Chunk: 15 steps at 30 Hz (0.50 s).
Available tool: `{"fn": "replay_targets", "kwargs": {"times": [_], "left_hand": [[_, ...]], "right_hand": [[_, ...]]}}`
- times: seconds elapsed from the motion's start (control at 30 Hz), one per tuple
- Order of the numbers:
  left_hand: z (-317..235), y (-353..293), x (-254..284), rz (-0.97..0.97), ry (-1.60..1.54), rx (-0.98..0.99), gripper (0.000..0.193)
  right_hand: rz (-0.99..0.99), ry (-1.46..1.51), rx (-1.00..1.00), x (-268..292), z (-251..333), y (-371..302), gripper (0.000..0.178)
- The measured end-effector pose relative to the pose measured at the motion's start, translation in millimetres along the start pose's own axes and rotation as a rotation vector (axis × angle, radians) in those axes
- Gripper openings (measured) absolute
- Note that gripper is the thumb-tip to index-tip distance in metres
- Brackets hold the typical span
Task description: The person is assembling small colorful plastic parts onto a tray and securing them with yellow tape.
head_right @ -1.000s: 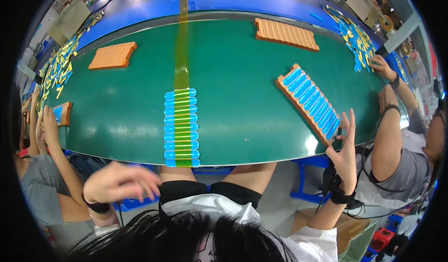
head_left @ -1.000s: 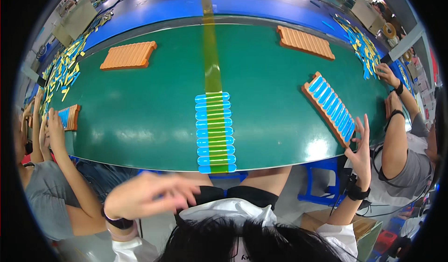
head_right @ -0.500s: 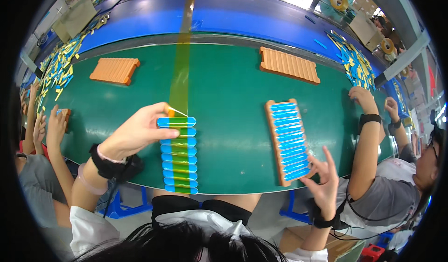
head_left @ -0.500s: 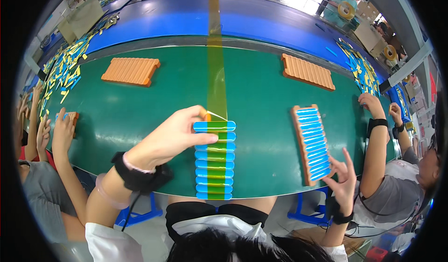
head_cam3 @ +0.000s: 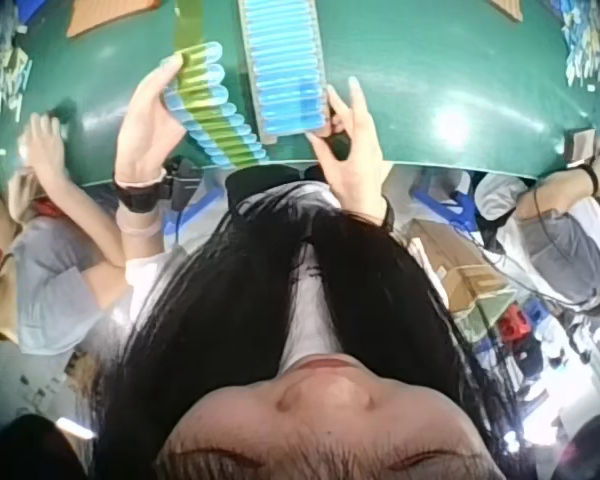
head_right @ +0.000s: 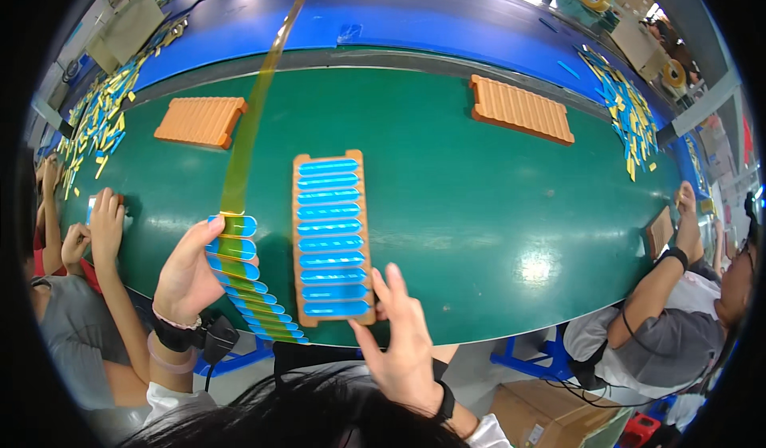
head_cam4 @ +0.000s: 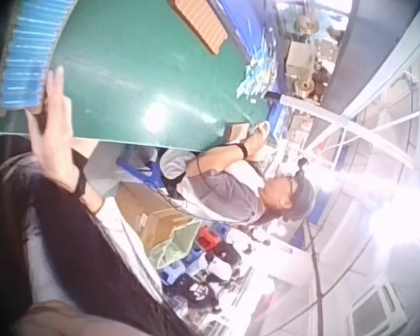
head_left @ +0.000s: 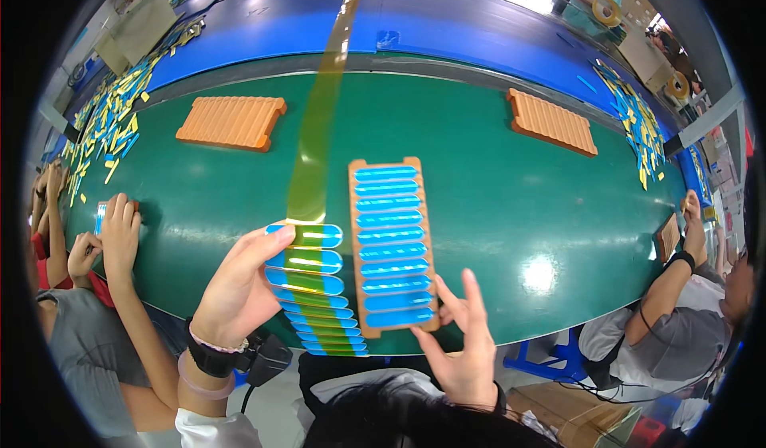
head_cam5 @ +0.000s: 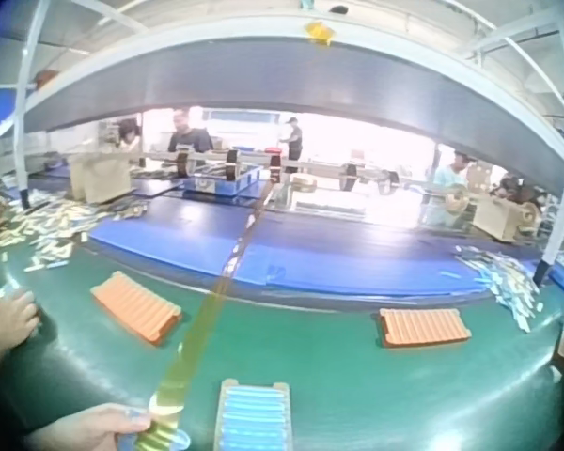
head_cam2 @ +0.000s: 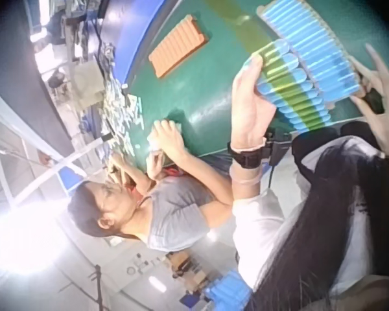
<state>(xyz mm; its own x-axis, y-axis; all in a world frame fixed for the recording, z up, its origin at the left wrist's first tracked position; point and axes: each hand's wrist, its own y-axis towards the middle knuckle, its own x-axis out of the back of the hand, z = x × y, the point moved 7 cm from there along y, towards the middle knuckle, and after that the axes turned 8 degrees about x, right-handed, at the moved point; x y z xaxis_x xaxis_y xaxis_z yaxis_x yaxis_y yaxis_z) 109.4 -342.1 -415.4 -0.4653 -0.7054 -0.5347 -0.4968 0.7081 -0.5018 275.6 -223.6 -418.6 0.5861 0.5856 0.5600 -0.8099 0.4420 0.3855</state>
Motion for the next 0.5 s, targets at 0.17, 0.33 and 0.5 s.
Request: {"fn": "replay_targets", "kwargs": {"times": [0.17,0.33,0.5], "left_hand": [[-4.7,-3.9,-11.3,0.171,0.093,-0.094,0.014],[-16.3,-23.1,-35.5,0.117,0.375,-0.326,0.007],[-13.6,-23.1,-35.9,0.116,0.351,-0.375,0.006]], "right_hand": [[0.098,0.068,0.027,8.9,22.8,39.2,0.054],[0.288,0.645,-0.285,-9.5,38.1,78.6,0.023],[0.404,0.879,-0.302,-27.6,39.6,89.0,0.012]]}}
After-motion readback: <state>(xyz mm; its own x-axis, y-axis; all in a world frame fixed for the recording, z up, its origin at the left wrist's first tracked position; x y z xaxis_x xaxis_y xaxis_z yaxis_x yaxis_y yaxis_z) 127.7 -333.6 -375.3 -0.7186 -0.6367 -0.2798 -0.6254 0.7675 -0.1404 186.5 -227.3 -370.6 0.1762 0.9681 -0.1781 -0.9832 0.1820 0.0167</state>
